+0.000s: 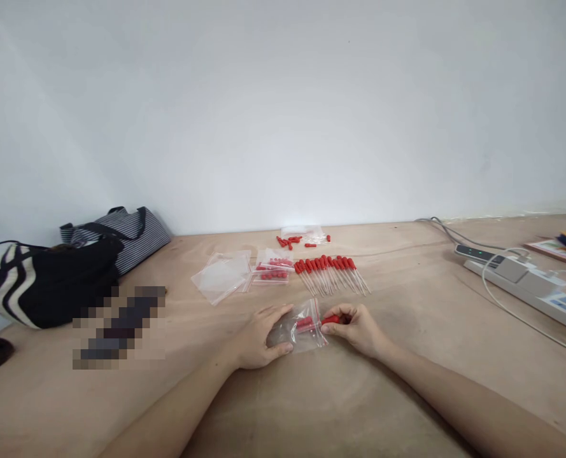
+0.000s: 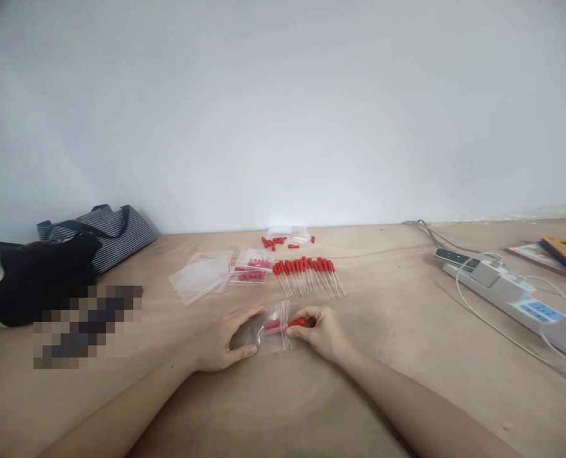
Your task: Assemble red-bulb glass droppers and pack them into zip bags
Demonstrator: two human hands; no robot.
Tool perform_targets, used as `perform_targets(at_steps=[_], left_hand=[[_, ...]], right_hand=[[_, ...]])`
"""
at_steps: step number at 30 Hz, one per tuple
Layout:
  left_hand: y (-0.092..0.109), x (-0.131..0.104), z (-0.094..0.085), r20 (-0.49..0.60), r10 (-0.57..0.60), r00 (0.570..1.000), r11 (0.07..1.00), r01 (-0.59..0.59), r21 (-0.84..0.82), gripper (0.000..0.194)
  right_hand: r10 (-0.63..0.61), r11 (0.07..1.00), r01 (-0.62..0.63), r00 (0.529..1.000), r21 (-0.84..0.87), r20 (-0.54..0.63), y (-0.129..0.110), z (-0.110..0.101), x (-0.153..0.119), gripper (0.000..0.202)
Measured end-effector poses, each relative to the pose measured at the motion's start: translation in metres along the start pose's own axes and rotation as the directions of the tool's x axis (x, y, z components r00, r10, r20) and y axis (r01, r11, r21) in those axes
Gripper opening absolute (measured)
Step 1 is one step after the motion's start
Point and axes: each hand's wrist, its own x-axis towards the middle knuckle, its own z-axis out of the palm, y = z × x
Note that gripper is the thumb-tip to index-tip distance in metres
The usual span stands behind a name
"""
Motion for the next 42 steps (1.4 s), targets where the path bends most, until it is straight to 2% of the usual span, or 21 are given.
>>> perform_targets(at_steps=[3, 5, 7, 10, 13, 17, 19, 22, 25, 28, 31, 32, 33, 34, 35, 38, 42], left_hand=[[0.0, 0.001, 0.001, -0.012, 0.023, 1.0, 1.0, -0.023, 0.019, 0.064], [0.0, 0.002, 0.001, -0.019, 0.045, 0.999, 0.999, -0.045, 0.03, 0.064], [-0.001, 0.002, 0.001, -0.021, 0.056, 0.998, 0.998, -0.055, 0.037, 0.064], [-0.002, 0.003, 0.002, -0.017, 0.06, 0.998, 0.998, -0.06, 0.037, 0.064], [-0.003, 0.004, 0.003, -0.015, 0.068, 0.998, 0.997, -0.067, 0.034, 0.065], [-0.003, 0.003, 0.003, -0.017, 0.065, 0.998, 0.997, -0.064, 0.041, 0.064], [-0.002, 0.003, 0.003, -0.015, 0.063, 0.998, 0.997, -0.063, 0.046, 0.065], [-0.002, 0.002, 0.003, -0.008, 0.067, 0.998, 0.997, -0.066, 0.045, 0.066], [-0.002, 0.002, 0.004, -0.011, 0.075, 0.997, 0.996, -0.075, 0.038, 0.065], [-0.002, 0.003, 0.004, -0.033, 0.078, 0.996, 0.996, -0.076, 0.049, 0.065], [-0.003, 0.002, 0.003, -0.085, 0.076, 0.993, 0.994, -0.069, 0.08, 0.064], [-0.004, 0.001, 0.002, -0.105, 0.072, 0.992, 0.994, -0.063, 0.086, 0.063], [-0.005, 0.0, 0.001, -0.121, 0.065, 0.99, 0.994, -0.055, 0.09, 0.061], [-0.005, -0.001, 0.0, -0.131, 0.058, 0.99, 0.995, -0.047, 0.09, 0.059], [-0.005, -0.002, 0.0, -0.133, 0.052, 0.99, 0.995, -0.04, 0.088, 0.058], [-0.004, -0.004, -0.002, -0.091, 0.045, 0.995, 0.996, -0.038, 0.081, 0.056], [-0.002, -0.004, -0.002, -0.046, 0.041, 0.998, 0.997, -0.038, 0.074, 0.054]], right_hand=[[-0.102, 0.987, 0.116, 0.987, -0.114, 0.124, -0.003, -0.005, 0.0, 0.026], [-0.122, 0.989, 0.138, 0.964, -0.054, 0.235, -0.006, -0.009, -0.001, 0.03], [-0.091, 0.995, 0.074, 0.945, 0.064, 0.314, -0.008, -0.01, -0.002, 0.037], [-0.047, 0.981, -0.027, 0.929, 0.193, 0.368, -0.008, -0.007, -0.002, 0.037], [0.005, 0.981, -0.065, 0.949, 0.181, 0.314, -0.006, 0.0, 0.001, 0.035], [0.007, 1.0, -0.004, 0.991, -0.023, 0.134, -0.008, 0.01, 0.006, 0.033], [-0.027, 0.996, 0.039, 0.99, -0.079, 0.142, -0.012, 0.013, 0.007, 0.025], [-0.119, 0.987, 0.14, 0.969, -0.084, 0.217, -0.018, 0.014, 0.007, 0.022], [-0.12, 0.987, 0.143, 0.956, -0.071, 0.269, -0.016, 0.016, 0.007, 0.024], [-0.057, 0.994, 0.069, 0.989, -0.084, 0.134, -0.009, 0.015, 0.013, 0.026], [-0.045, 0.992, 0.034, 0.995, -0.124, -0.084, -0.003, -0.004, 0.027, 0.025], [-0.04, 0.985, 0.01, 0.985, -0.173, -0.168, -0.002, -0.015, 0.033, 0.024], [-0.007, 0.967, -0.065, 0.96, -0.247, -0.281, 0.0, -0.028, 0.04, 0.022], [0.038, 0.937, -0.173, 0.913, -0.303, -0.405, 0.001, -0.041, 0.047, 0.021], [0.062, 0.921, -0.227, 0.889, -0.317, -0.454, 0.002, -0.054, 0.054, 0.021], [0.11, 0.885, -0.322, 0.846, -0.335, -0.522, 0.007, -0.08, 0.072, 0.027], [0.17, 0.858, -0.398, 0.816, -0.324, -0.553, 0.013, -0.082, 0.086, 0.031]])
